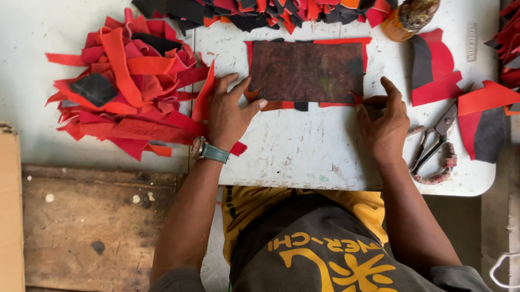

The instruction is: The person cuts red and black material strips using shears on a white table. They repeatedly pick up strips, align them, cut them to size, and place the cut pieces into a cardboard box. The person also applies glue from a jar to the edges of the cut pieces and folds them.

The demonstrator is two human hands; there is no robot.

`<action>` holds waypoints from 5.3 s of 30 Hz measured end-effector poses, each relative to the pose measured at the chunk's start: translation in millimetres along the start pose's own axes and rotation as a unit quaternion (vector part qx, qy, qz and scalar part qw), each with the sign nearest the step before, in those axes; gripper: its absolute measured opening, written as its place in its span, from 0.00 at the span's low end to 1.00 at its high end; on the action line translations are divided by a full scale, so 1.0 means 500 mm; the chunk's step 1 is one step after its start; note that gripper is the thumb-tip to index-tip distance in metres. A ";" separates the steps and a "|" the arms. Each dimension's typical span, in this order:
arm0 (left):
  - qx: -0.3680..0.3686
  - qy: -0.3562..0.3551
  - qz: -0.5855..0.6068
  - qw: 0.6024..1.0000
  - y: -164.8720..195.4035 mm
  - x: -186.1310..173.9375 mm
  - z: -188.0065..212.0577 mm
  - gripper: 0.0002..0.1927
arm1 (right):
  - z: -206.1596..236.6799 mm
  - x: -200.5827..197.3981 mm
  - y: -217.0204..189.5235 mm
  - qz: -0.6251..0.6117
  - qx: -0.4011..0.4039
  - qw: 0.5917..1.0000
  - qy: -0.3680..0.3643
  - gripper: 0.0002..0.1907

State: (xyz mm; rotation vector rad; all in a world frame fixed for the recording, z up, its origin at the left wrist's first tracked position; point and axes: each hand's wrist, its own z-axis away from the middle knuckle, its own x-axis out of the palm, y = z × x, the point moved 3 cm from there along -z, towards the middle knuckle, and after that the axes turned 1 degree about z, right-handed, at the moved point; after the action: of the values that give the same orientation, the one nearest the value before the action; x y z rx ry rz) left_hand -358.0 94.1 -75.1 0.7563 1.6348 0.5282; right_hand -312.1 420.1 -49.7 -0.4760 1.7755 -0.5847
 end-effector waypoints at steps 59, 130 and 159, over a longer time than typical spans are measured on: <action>-0.132 -0.111 0.148 0.974 0.081 0.165 -0.176 0.18 | -0.073 -0.023 0.012 -0.108 -0.003 0.990 -0.094 0.26; -0.154 -0.157 0.126 0.967 0.096 0.142 -0.174 0.16 | -0.065 -0.028 0.006 -0.108 0.042 0.987 -0.109 0.23; -0.062 -0.014 0.421 0.905 0.050 0.061 -0.148 0.07 | 0.110 -0.227 0.100 0.216 0.161 0.955 -0.122 0.32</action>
State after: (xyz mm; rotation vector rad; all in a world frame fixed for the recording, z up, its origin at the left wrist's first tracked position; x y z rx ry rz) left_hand -428.3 138.3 -63.7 1.3641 1.1678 1.2083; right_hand -229.5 518.7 -5.9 0.0685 1.4492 -0.4668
